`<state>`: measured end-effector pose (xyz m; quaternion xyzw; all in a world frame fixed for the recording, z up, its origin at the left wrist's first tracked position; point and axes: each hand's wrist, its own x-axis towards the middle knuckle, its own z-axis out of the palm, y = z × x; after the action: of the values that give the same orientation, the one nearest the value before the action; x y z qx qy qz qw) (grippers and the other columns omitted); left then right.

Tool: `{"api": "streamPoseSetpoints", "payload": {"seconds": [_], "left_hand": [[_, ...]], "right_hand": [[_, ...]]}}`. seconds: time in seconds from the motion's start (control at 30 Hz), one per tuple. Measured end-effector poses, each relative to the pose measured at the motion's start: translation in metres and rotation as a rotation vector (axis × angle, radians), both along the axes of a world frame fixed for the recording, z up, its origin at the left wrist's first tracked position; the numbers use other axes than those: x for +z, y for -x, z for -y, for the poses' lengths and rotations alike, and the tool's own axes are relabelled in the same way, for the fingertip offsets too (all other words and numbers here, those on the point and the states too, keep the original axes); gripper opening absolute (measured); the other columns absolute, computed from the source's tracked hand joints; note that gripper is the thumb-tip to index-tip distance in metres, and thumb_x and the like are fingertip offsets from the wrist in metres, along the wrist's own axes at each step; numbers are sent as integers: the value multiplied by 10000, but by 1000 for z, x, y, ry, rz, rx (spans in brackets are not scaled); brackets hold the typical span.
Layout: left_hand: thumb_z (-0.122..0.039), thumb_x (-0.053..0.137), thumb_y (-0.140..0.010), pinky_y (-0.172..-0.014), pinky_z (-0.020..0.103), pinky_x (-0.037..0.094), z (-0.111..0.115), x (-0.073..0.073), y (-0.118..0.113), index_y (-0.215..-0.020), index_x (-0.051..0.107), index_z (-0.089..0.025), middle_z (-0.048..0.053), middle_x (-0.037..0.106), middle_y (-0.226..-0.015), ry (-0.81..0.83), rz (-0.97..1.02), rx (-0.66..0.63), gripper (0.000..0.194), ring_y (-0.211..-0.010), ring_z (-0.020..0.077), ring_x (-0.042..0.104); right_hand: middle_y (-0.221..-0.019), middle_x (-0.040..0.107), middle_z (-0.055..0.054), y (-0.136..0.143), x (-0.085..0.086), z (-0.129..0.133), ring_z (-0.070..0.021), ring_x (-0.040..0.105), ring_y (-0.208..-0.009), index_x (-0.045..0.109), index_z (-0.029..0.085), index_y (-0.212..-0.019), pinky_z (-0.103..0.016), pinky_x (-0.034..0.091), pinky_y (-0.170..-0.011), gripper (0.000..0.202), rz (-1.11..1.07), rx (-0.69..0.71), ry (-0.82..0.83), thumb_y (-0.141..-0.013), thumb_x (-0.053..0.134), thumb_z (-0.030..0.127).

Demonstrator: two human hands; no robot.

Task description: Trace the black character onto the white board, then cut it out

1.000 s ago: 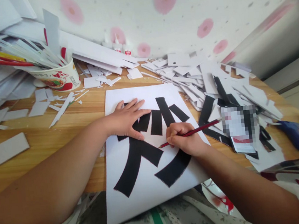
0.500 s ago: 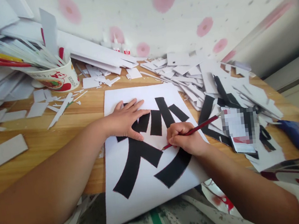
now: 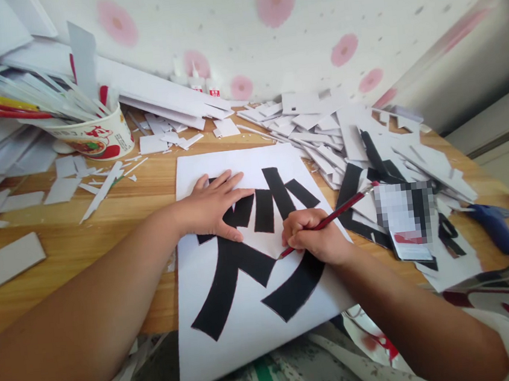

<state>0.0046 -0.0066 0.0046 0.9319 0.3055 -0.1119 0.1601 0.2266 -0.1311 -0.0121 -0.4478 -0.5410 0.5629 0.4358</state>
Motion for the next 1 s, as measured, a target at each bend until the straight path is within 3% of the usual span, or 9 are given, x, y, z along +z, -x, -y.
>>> {"api": "streamPoseSetpoints", "payload": {"seconds": [0.3,0.5,0.73,1.0], "left_hand": [[-694,660,-689,-1141,628,1,0,2,-1,-1525,222,-319,113,-22,-1638,14,-8,3,1015,-1491,347,-68],[-691,657,-693,-1141,628,4,0,0,-1,-1522,233,-307,119,-6,-1637,-2,7,4,1007,-1491,353,-57],[-704,653,-688,-1142,629,15,-1,-2,-1,-1519,240,-313,119,0,-1637,-15,10,-8,1007,-1492,349,-53],[-716,642,-688,-1142,632,2,-2,-2,0,-1522,233,-304,98,-16,-1641,-4,17,-12,1016,-1487,371,-51]], "right_hand": [[-429,486,55,0,-2,-2,-116,477,-471,474,211,-441,-261,423,-509,229,-19,-3,-4,-595,601,99],[-460,565,42,4,5,9,-113,493,-461,493,209,-507,-241,379,-474,238,-181,-142,-56,-666,656,141],[-574,625,5,15,5,63,-116,540,-514,533,200,-556,-242,408,-488,260,85,-134,-112,-793,638,187],[-590,628,-13,15,1,65,-115,548,-518,532,188,-547,-240,408,-488,273,228,-100,-168,-802,628,206]]}}
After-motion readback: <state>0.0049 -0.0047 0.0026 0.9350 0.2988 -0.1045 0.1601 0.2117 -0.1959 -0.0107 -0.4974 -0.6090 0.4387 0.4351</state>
